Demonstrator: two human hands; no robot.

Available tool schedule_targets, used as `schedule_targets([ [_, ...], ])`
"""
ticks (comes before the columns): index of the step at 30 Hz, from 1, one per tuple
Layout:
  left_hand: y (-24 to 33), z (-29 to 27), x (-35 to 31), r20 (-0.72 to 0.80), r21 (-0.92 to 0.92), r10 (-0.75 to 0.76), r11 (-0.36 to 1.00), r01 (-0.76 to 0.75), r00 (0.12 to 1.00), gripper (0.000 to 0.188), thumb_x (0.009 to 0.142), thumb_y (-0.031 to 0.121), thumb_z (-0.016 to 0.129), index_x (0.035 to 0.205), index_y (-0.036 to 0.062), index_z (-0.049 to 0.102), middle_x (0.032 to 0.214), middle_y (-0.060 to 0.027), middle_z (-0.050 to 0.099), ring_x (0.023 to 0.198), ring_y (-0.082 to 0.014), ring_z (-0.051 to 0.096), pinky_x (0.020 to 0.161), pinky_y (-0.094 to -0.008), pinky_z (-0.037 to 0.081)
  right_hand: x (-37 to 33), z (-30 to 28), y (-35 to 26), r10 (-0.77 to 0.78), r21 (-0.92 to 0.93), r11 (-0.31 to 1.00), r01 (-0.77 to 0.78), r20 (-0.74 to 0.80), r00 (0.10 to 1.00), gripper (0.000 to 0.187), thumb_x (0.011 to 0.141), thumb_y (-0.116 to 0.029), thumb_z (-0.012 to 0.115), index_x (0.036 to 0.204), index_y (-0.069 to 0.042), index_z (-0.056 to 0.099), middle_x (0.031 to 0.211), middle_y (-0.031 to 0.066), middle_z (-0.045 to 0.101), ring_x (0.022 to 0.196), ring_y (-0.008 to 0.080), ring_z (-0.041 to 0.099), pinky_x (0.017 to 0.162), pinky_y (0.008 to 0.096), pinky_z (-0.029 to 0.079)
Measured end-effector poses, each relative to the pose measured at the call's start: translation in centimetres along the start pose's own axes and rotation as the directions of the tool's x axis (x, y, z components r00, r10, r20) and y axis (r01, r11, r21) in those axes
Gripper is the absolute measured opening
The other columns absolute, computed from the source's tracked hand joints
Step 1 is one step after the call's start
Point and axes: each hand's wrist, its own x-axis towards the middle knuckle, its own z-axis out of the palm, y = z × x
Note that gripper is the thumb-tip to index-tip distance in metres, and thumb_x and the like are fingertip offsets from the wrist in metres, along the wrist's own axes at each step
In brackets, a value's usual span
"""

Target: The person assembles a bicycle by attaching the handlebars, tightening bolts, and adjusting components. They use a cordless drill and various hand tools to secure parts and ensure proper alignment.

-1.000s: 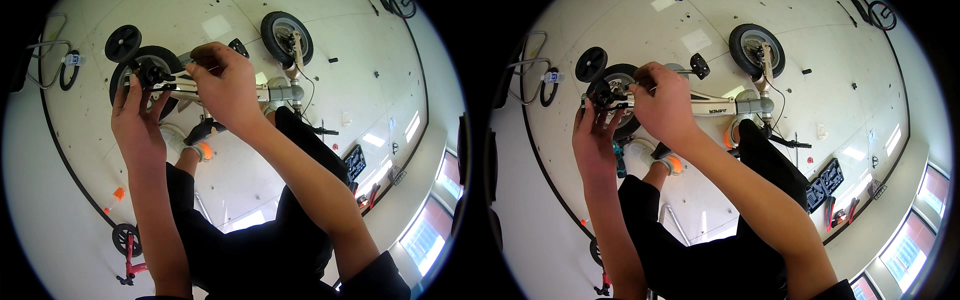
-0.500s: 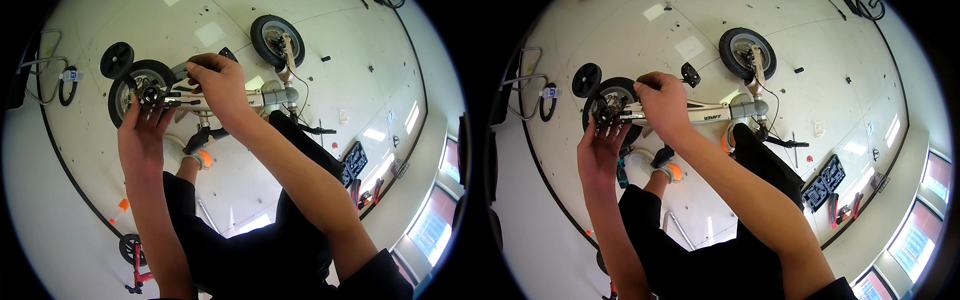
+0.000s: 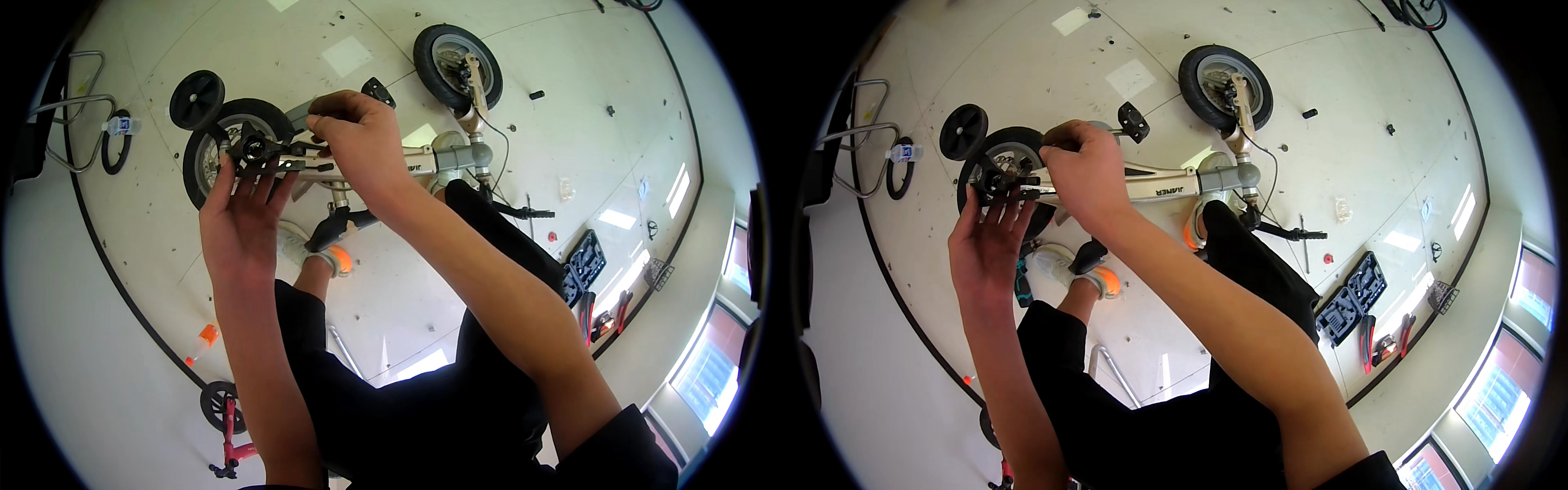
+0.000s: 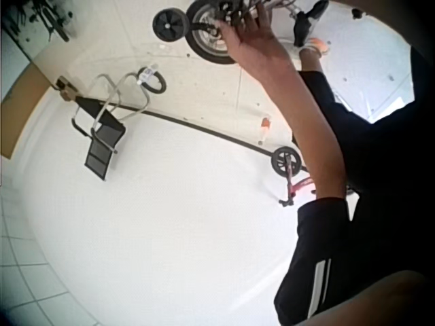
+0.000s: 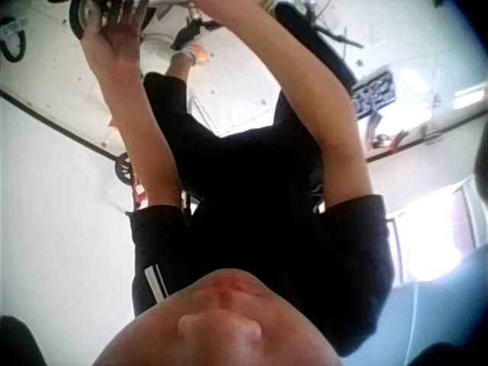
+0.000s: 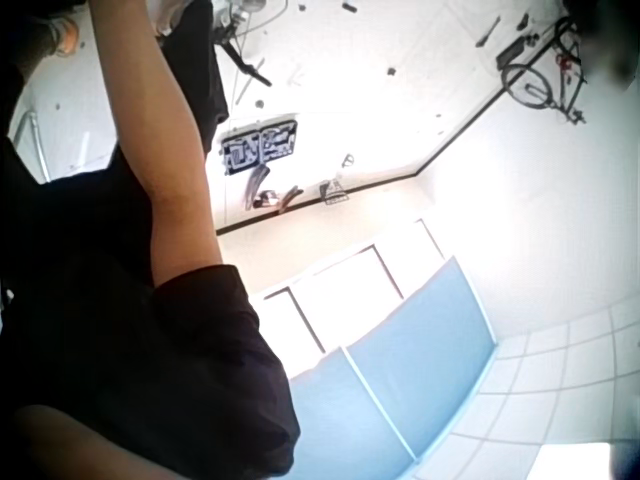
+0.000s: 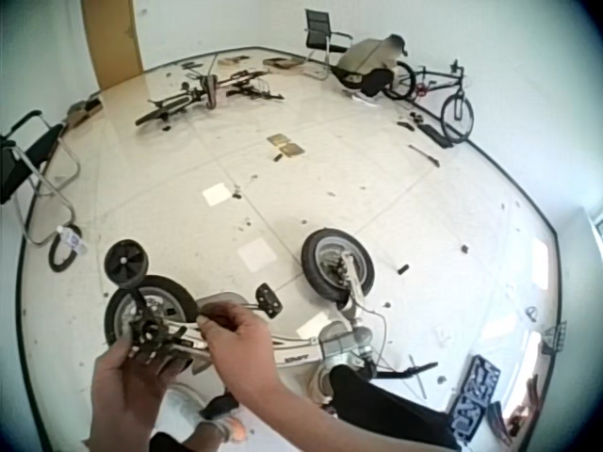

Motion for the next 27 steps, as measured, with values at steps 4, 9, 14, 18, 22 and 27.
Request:
schedule_targets([
  [4, 0.2, -0.3, 0.0, -0.002, -0.064, 0.004, 0.998, -0.004, 1.0, 0.03, 0.095, 0.026, 0.053, 0.114, 0.0024, 0.054, 0.109, -0.0133, 0.058, 0.109, -0.0253, 0.053, 0.099, -0.0468, 0.044, 0.1, 0.3, 0.2, -0.042, -0.031, 0.999, 0.042, -0.003, 0.999, 0.021, 0.077, -0.007, 0.063, 0.091, 0.008, 0.065, 0.078, 0.0127, 0.065, 0.071, 0.018, 0.06, 0.067, 0.0299, 0.048],
  [9, 0.2, 0.1, -0.2, 0.078, -0.165, 0.018, 0.986, -0.005, 0.997, 0.032, 0.094, 0.028, 0.051, 0.111, 0.0027, 0.056, 0.11, -0.0138, 0.058, 0.11, -0.0283, 0.052, 0.099, -0.0491, 0.043, -0.2, 0.0, -0.7, 0.021, -0.01, 1.0, -0.021, 0.019, 1.0, 0.019, 0.079, -0.005, 0.063, 0.092, 0.009, 0.063, 0.074, 0.0099, 0.065, 0.063, 0.0125, 0.059, 0.057, 0.0257, 0.047],
  [14, 0.4, -0.2, -0.3, 0.144, -0.234, 0.038, 0.972, -0.003, 0.989, 0.033, 0.095, 0.029, 0.047, 0.112, 0.0016, 0.055, 0.112, -0.0154, 0.057, 0.11, -0.03, 0.052, 0.101, -0.0508, 0.042, -0.6, 0.5, -0.8, 0.023, 0.054, 0.998, -0.026, 0.051, 0.998, 0.02, 0.082, -0.003, 0.061, 0.098, 0.01, 0.06, 0.082, 0.013, 0.065, 0.069, 0.0152, 0.063, 0.061, 0.0269, 0.051],
  [18, 0.2, 0.9, -0.4, 0.119, -0.203, 0.066, 0.978, -0.041, 0.991, 0.035, 0.096, 0.028, 0.048, 0.118, 0.0017, 0.052, 0.118, -0.0171, 0.053, 0.115, -0.0301, 0.05, 0.103, -0.0493, 0.041, -0.6, 0.4, -0.9, 0.05, 0.106, 0.993, -0.057, 0.064, 0.997, 0.021, 0.084, -0.002, 0.059, 0.099, 0.011, 0.058, 0.083, 0.0144, 0.064, 0.07, 0.0162, 0.064, 0.063, 0.027, 0.053],
  [22, 0.3, 0.6, -0.3, 0.161, -0.096, 0.098, 0.992, -0.083, 0.982, 0.04, 0.096, 0.027, 0.049, 0.128, 0.0026, 0.046, 0.125, -0.0198, 0.048, 0.12, -0.0309, 0.047, 0.105, -0.0474, 0.038, -0.6, 0.5, -0.9, 0.048, 0.106, 0.993, -0.055, 0.069, 0.996, 0.02, 0.084, -0.002, 0.059, 0.098, 0.012, 0.057, 0.083, 0.0147, 0.063, 0.07, 0.0168, 0.064, 0.063, 0.0272, 0.055],
  [27, -0.5, 1.1, -0.4, 0.203, 0.042, 0.125, 0.99, -0.137, 0.971, 0.044, 0.095, 0.03, 0.052, 0.13, 0.0038, 0.044, 0.114, -0.0137, 0.057, 0.11, -0.0257, 0.053, 0.096, -0.0425, 0.044, -0.4, -0.1, -1.2, 0.106, 0.014, 0.994, -0.107, 0.049, 0.993, 0.023, 0.087, -0.006, 0.059, 0.104, 0.008, 0.056, 0.092, 0.012, 0.061, 0.079, 0.0191, 0.063, 0.068, 0.0277, 0.052],
])
